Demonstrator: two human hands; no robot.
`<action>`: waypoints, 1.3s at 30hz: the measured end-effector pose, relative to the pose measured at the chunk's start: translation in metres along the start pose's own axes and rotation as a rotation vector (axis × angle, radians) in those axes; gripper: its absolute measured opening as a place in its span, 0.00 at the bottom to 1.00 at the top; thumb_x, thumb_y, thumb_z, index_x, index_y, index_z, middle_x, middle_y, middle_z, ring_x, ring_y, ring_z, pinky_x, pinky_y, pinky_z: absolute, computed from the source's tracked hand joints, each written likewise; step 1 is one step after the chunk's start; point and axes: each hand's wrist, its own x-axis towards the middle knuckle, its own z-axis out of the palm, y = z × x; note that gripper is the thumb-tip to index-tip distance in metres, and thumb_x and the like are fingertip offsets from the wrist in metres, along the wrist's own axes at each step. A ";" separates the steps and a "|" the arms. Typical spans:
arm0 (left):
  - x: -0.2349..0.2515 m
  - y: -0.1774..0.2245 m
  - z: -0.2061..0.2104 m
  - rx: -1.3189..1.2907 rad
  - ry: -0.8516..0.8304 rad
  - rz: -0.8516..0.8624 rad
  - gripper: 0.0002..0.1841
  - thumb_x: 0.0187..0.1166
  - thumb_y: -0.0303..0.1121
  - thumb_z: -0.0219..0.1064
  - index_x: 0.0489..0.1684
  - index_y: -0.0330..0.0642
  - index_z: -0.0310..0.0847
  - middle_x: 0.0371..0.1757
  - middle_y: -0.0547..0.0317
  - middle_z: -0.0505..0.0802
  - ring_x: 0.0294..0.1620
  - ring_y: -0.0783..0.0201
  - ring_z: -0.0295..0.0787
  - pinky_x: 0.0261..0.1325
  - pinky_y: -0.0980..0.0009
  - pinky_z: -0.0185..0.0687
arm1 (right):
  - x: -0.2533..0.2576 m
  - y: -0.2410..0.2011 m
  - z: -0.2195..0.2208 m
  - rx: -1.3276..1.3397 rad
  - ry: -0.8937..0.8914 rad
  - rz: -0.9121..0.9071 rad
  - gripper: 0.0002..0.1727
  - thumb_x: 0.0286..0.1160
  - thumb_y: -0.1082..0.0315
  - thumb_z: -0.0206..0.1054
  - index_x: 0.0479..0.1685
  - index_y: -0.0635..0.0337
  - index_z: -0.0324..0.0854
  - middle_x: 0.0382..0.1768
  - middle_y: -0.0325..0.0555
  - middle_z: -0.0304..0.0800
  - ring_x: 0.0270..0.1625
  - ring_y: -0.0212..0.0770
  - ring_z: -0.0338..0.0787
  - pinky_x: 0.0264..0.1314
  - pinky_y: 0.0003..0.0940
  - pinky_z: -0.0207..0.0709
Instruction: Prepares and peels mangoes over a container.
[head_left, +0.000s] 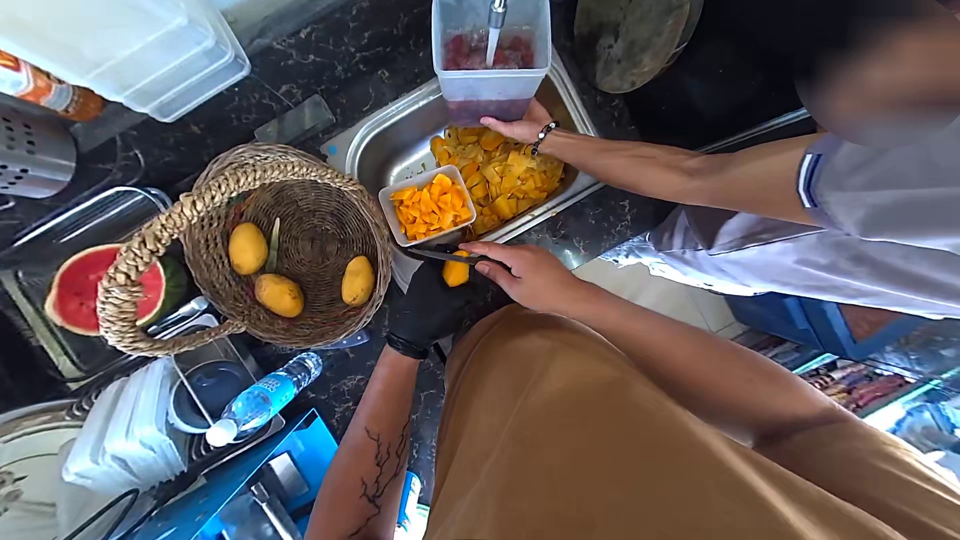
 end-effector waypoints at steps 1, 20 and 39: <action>0.000 0.000 0.000 0.027 0.001 0.014 0.34 0.54 0.37 0.85 0.65 0.51 0.80 0.48 0.61 0.93 0.46 0.67 0.91 0.51 0.60 0.90 | 0.001 0.001 -0.002 0.062 -0.009 0.030 0.22 0.93 0.48 0.52 0.81 0.30 0.76 0.63 0.33 0.92 0.58 0.36 0.93 0.62 0.51 0.85; 0.040 -0.025 0.011 -1.460 0.179 -0.002 0.31 0.84 0.68 0.49 0.64 0.54 0.81 0.47 0.55 0.92 0.42 0.58 0.92 0.40 0.60 0.90 | -0.004 -0.036 -0.022 0.122 0.032 0.200 0.18 0.93 0.54 0.54 0.60 0.53 0.85 0.28 0.41 0.89 0.26 0.38 0.89 0.32 0.40 0.88; 0.041 0.002 -0.026 -1.707 -0.049 -0.016 0.24 0.90 0.53 0.44 0.56 0.47 0.80 0.57 0.46 0.91 0.56 0.48 0.91 0.48 0.53 0.91 | -0.005 -0.058 -0.001 -0.245 -0.178 0.106 0.25 0.95 0.51 0.40 0.60 0.54 0.81 0.36 0.47 0.87 0.40 0.46 0.89 0.45 0.48 0.82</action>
